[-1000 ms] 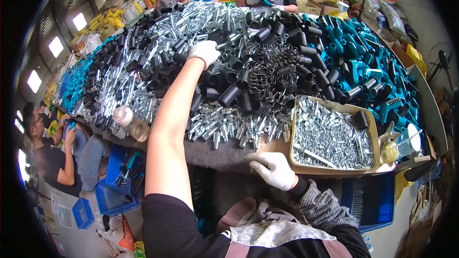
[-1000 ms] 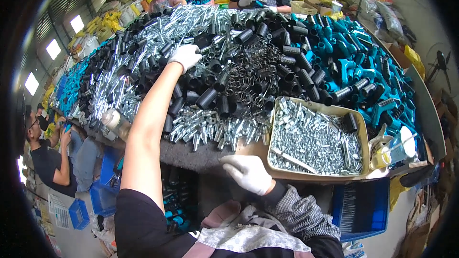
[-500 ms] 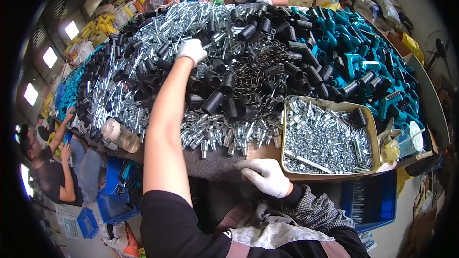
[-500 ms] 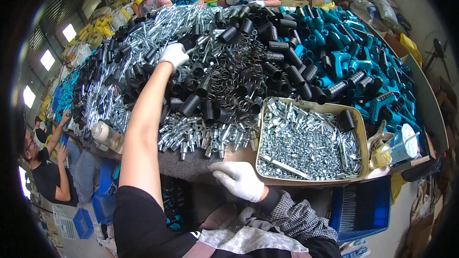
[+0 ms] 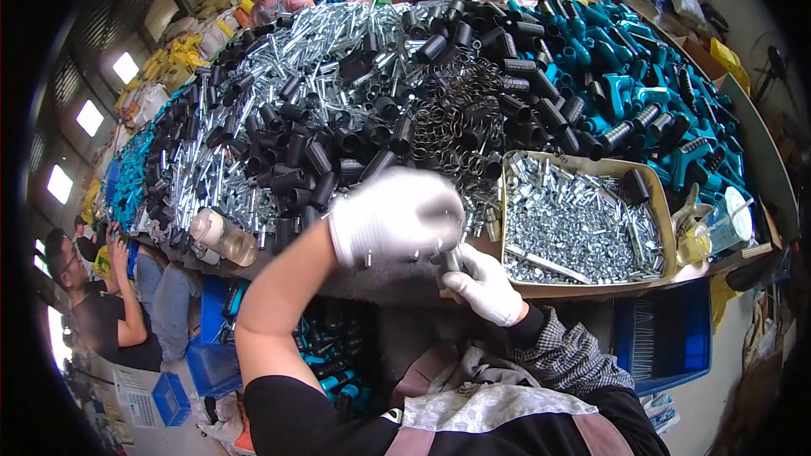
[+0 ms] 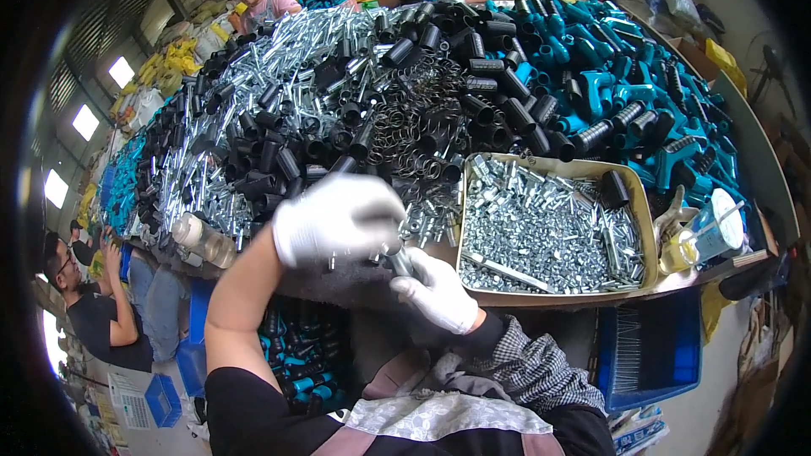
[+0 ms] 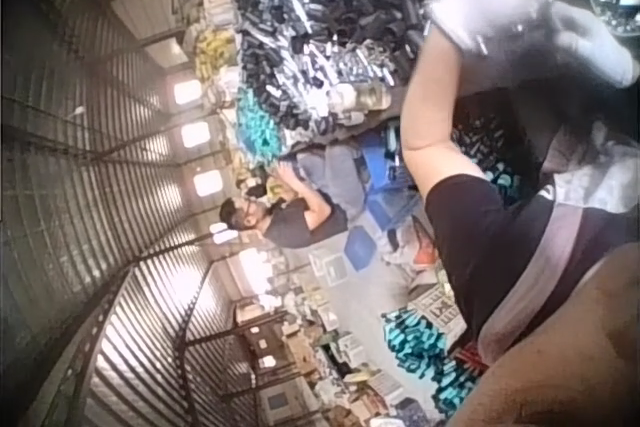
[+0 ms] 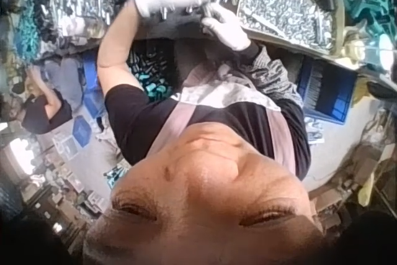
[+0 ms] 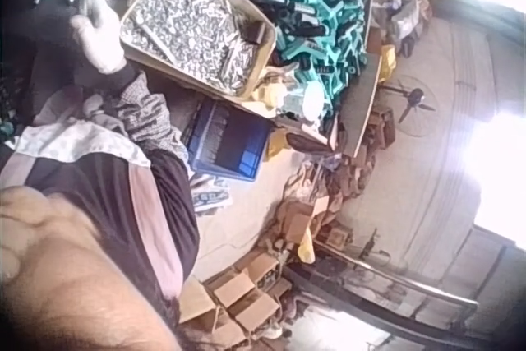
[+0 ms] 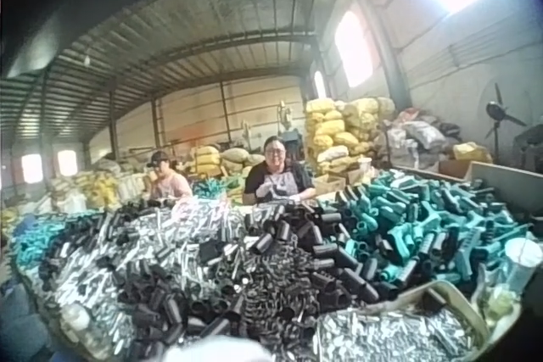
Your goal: Assembling internal metal mechanisms and shafts into plastic hand tool handles at a factory workstation.
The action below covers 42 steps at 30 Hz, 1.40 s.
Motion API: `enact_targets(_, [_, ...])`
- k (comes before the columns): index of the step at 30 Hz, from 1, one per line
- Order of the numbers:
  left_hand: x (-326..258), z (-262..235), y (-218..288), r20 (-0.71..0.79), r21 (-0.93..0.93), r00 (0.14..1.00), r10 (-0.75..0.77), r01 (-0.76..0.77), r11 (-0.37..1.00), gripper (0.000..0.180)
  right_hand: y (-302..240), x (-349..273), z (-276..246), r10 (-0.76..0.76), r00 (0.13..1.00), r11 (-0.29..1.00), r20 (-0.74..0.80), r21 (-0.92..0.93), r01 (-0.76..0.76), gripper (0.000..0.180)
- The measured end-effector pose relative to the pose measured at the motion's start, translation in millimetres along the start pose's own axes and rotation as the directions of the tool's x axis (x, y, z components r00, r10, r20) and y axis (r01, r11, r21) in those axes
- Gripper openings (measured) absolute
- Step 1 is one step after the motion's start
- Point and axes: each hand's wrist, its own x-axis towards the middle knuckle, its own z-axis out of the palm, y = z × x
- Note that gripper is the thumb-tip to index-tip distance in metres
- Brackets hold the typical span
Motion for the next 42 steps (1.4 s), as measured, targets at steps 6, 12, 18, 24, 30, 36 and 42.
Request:
enact_targets(6, [86, -56, -175, -0.494, 0.054, 0.592, -0.637, 0.752, 0.656, 0.045, 3, 4, -2, -0.136, 0.991, 0.977, -0.021, -0.17, 0.13, 0.045])
enact_targets(12, [118, -34, -260, -0.311, 0.151, 0.622, -0.719, 0.779, 0.608, 0.036, 0, 2, 3, -0.055, 0.998, 0.994, -0.02, -0.092, 0.053, 0.055])
enact_targets(18, [86, -54, -212, -0.594, -0.071, 0.568, -0.569, 0.668, 0.741, 0.036, 3, 4, -4, -0.049, 0.999, 0.992, 0.008, -0.118, 0.049, 0.023])
enact_targets(24, [-9, -28, -50, -0.749, -0.479, 0.442, -0.493, 0.152, 0.864, 0.022, 0, -11, 1, -0.052, 0.998, 0.994, -0.022, 0.094, 0.054, 0.014])
enact_targets(30, [-89, 55, 56, -0.537, -0.664, 0.623, -0.569, 0.104, 0.74, 0.035, -4, -68, 11, 0.032, 0.995, 0.999, -0.1, 0.042, -0.027, 0.025])
enact_targets(36, [-116, 104, 83, -0.576, -0.757, 0.457, -0.678, 0.012, 0.653, 0.031, -7, -116, -3, -0.152, 0.969, 0.861, -0.196, -0.507, 0.032, 0.037])
enact_targets(42, [-100, 146, 105, -0.256, -0.893, 0.698, -0.669, 0.094, 0.44, 0.03, -11, -141, -2, -0.312, 0.948, 0.599, -0.069, -0.789, 0.139, 0.044])
